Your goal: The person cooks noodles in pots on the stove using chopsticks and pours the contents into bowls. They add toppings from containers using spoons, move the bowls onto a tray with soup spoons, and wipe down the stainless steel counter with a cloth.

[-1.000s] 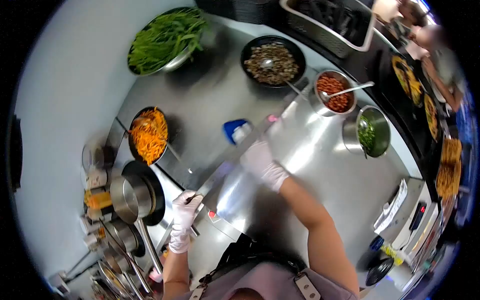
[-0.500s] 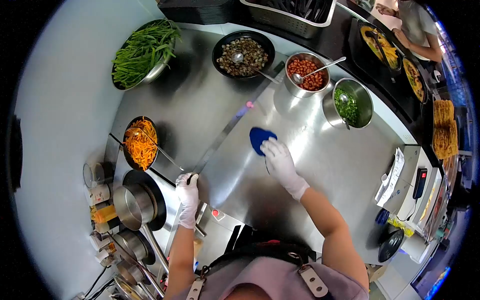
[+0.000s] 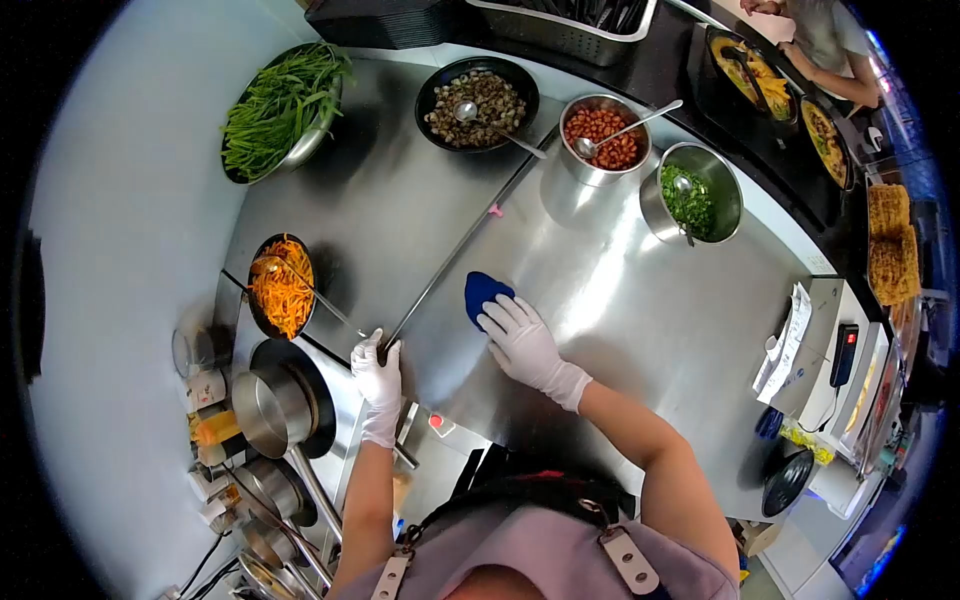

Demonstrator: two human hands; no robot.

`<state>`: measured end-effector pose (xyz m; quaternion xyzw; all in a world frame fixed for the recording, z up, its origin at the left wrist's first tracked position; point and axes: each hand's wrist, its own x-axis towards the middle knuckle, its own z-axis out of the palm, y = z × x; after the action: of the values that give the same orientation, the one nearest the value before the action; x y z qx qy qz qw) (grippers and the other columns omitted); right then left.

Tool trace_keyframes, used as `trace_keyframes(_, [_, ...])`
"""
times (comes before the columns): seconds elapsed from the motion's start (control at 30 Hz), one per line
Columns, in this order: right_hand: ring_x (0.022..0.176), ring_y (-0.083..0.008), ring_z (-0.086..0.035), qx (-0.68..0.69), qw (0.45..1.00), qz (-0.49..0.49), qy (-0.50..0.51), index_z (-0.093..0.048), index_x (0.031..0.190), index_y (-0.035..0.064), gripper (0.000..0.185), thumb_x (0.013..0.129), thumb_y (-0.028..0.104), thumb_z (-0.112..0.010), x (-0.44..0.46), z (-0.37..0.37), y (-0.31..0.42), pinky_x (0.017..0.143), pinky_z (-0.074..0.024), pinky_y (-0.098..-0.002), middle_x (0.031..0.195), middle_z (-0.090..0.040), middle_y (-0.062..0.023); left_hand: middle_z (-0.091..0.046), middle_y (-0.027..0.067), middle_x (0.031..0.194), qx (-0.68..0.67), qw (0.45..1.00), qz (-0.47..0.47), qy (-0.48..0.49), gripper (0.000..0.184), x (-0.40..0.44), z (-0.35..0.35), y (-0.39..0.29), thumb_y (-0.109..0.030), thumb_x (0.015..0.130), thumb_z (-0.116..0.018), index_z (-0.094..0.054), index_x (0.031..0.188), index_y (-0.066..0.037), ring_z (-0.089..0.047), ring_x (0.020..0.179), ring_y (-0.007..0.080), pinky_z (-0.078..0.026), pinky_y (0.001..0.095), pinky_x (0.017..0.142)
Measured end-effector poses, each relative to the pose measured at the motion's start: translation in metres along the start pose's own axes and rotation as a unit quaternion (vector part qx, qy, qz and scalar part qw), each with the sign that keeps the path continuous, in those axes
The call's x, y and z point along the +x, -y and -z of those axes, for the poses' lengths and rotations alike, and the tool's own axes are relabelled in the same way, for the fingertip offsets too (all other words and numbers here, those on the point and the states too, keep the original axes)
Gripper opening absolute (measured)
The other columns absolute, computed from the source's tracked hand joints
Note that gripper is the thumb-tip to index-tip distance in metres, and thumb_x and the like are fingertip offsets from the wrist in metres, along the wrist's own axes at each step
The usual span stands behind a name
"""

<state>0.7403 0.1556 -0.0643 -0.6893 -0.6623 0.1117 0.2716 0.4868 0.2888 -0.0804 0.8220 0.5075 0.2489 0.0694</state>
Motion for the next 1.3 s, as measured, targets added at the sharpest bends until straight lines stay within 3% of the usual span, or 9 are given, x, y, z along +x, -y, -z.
trace_keyframes(0.2, [0.127, -0.0349, -0.045, -0.029, 0.995, 0.056, 0.073, -0.056, 0.124, 0.0053, 0.049, 0.077, 0.017, -0.066, -0.017, 0.022, -0.036, 0.111, -0.0312, -0.0490, 0.127, -0.054, -0.0149, -0.063, 0.0073, 0.093, 0.030, 0.998, -0.048, 0.033, 0.037, -0.010, -0.007, 0.016, -0.015, 0.078, -0.076, -0.070, 0.113, -0.011, -0.058, 0.087, 0.0257, -0.048, 0.0369, 0.079])
trace_keyframes(0.37, [0.123, -0.0357, -0.047, -0.118, 0.957, -0.208, -0.166, -0.055, 0.123, 0.0041, 0.046, 0.079, 0.017, -0.061, -0.029, 0.059, -0.078, 0.108, -0.0335, -0.0471, 0.127, -0.054, -0.0168, -0.057, 0.0194, 0.117, -0.018, 0.995, 0.069, 0.072, 0.054, -0.005, 0.031, -0.034, -0.017, 0.081, -0.075, -0.056, 0.131, -0.008, -0.055, 0.107, 0.0346, -0.046, 0.0424, 0.091])
trace_keyframes(0.5, [0.123, -0.0262, -0.046, 0.016, 0.973, -0.053, 0.224, -0.058, 0.119, 0.0080, 0.042, 0.079, 0.019, -0.061, -0.053, 0.043, 0.040, 0.106, -0.0360, -0.0417, 0.122, -0.055, -0.0114, -0.049, 0.0188, 0.120, -0.033, 0.997, 0.064, 0.024, 0.061, -0.045, 0.056, -0.064, -0.007, 0.081, -0.072, -0.047, 0.137, -0.005, -0.049, 0.110, 0.0352, -0.043, 0.0453, 0.091])
trace_keyframes(0.57, [0.119, -0.0252, -0.049, 0.057, 0.994, 0.083, 0.031, -0.059, 0.113, 0.0072, 0.038, 0.077, 0.017, -0.061, -0.096, 0.034, 0.049, 0.103, -0.0381, -0.0395, 0.117, -0.057, -0.0100, -0.051, 0.0152, 0.114, -0.062, 0.997, -0.008, 0.046, 0.055, -0.048, 0.058, -0.087, -0.003, 0.084, -0.067, -0.047, 0.135, 0.000, -0.052, 0.105, 0.0290, -0.044, 0.0410, 0.088])
trace_keyframes(0.73, [0.113, -0.0376, -0.053, -0.011, 0.978, -0.184, -0.099, -0.060, 0.108, 0.0014, 0.033, 0.075, 0.006, -0.060, -0.154, 0.098, -0.059, 0.104, -0.0402, -0.0479, 0.112, -0.059, -0.0159, -0.062, 0.0051, 0.089, -0.449, 0.822, 0.221, 0.273, 0.026, 0.016, 0.012, -0.215, -0.013, 0.097, -0.055, -0.062, 0.118, 0.002, -0.056, 0.077, 0.0096, -0.050, 0.0251, 0.069])
trace_keyframes(0.97, [0.120, -0.0352, -0.051, -0.140, 0.912, -0.266, -0.278, -0.068, 0.104, 0.0055, 0.034, 0.074, -0.006, -0.058, -0.208, 0.187, -0.201, 0.103, -0.0417, -0.0454, 0.118, -0.061, -0.0147, -0.062, 0.0077, 0.101, -0.567, 0.707, 0.227, 0.356, 0.034, 0.082, -0.079, -0.407, -0.023, 0.094, -0.061, -0.058, 0.115, 0.003, -0.061, 0.085, 0.0147, -0.052, 0.0279, 0.073])
trace_keyframes(1.17, [0.138, -0.0329, -0.036, -0.110, 0.942, -0.300, -0.103, -0.052, 0.134, 0.0077, 0.055, 0.079, -0.003, -0.052, -0.271, 0.207, -0.199, 0.116, -0.0229, -0.0461, 0.142, -0.047, -0.0130, -0.064, 0.0108, 0.095, -0.538, 0.690, 0.317, 0.366, 0.022, 0.104, -0.136, -0.426, -0.012, 0.092, -0.057, -0.058, 0.108, 0.002, -0.063, 0.079, 0.0187, -0.054, 0.0276, 0.068])
trace_keyframes(1.27, [0.129, -0.0343, -0.043, 0.197, 0.915, -0.339, -0.094, -0.047, 0.135, 0.0077, 0.056, 0.080, -0.002, -0.053, -0.306, 0.173, -0.112, 0.110, -0.0325, -0.0468, 0.133, -0.051, -0.0140, -0.064, 0.0109, 0.096, -0.440, 0.806, 0.056, 0.393, 0.024, 0.107, -0.157, -0.401, -0.015, 0.092, -0.059, -0.058, 0.109, 0.002, -0.064, 0.084, 0.0206, -0.055, 0.0296, 0.073])
trace_keyframes(1.3, [0.129, -0.0313, -0.045, -0.010, 0.965, -0.258, -0.039, -0.050, 0.132, 0.0101, 0.052, 0.081, 0.004, -0.058, -0.311, 0.165, -0.064, 0.110, -0.0339, -0.0457, 0.130, -0.052, -0.0111, -0.064, 0.0109, 0.096, -0.439, 0.803, 0.052, 0.400, 0.024, 0.107, -0.155, -0.405, -0.015, 0.092, -0.059, -0.058, 0.109, 0.002, -0.064, 0.084, 0.0206, -0.055, 0.0296, 0.073])
